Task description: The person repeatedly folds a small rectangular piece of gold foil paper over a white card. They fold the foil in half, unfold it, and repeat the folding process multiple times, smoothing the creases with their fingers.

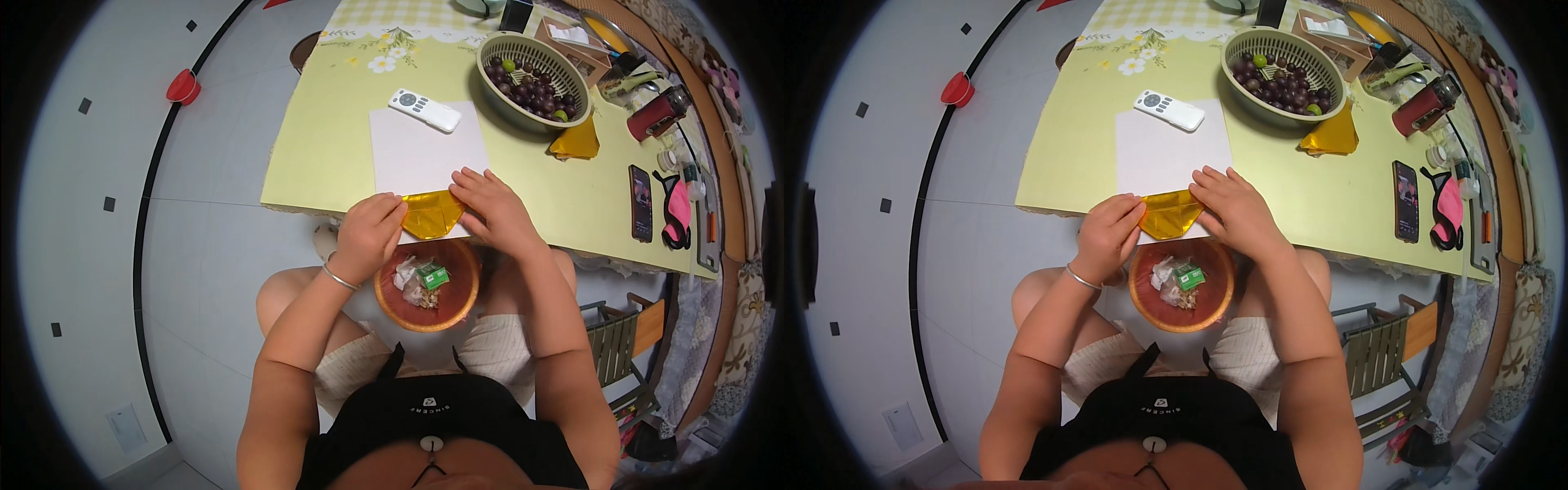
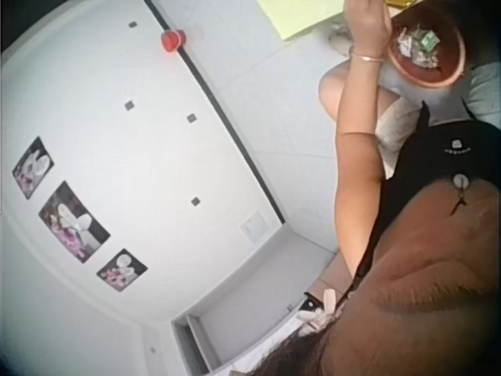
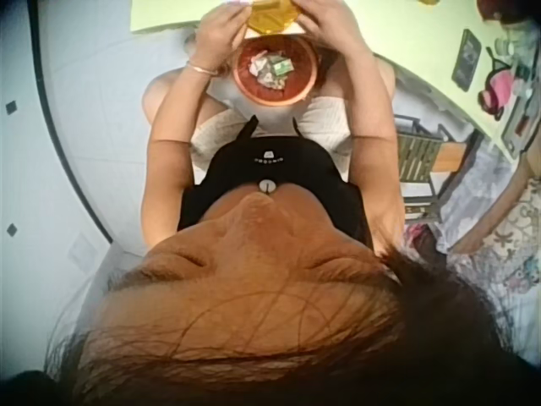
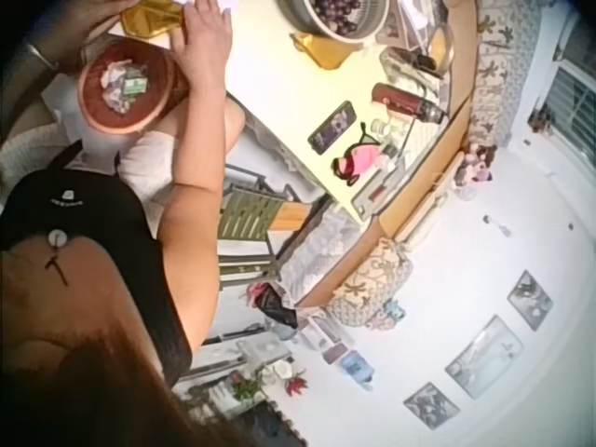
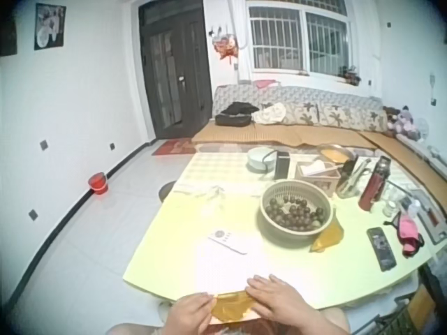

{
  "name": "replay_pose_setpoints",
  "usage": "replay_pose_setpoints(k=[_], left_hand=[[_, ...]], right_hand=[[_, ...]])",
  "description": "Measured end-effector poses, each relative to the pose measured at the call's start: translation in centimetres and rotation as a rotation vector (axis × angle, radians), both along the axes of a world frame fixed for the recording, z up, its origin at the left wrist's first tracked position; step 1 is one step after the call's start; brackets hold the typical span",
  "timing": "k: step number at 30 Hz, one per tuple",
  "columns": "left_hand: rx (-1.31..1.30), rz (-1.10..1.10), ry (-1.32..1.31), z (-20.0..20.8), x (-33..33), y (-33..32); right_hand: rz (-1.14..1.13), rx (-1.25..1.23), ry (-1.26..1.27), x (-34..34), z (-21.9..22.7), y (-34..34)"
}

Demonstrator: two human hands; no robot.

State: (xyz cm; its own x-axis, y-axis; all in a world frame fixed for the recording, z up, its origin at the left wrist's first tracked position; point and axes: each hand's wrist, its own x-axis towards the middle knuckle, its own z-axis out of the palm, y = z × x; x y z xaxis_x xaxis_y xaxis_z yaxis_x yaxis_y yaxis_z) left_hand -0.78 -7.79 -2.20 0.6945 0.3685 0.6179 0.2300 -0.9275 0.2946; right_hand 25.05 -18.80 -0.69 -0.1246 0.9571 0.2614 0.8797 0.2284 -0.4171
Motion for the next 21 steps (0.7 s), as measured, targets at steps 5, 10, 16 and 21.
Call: replay_pose_setpoints(k=[5, 10, 16, 21], left_hand=[[0.111, 0.045, 0.019, 0.4, 0.6, -0.1], [-0.001, 0.042, -0.079, 0.0, 0.5, 0.1], [-0.696, 0.237, -0.192, 0.1, 0.1, 1.1], [-1.363, 0.123, -0.481, 0.9, 0.8, 2.0]], right_hand=[[-0.047, 0.161, 0.031, -0.2, -1.4, 0.9], [-0.078, 0.224, 0.184, -0.4, -1.5, 1.0], [-0.364, 0.070, 0.830, -0.4, -0.7, 0.9], [-0.363, 0.048, 1.383, -1.0, 0.3, 1.4]])
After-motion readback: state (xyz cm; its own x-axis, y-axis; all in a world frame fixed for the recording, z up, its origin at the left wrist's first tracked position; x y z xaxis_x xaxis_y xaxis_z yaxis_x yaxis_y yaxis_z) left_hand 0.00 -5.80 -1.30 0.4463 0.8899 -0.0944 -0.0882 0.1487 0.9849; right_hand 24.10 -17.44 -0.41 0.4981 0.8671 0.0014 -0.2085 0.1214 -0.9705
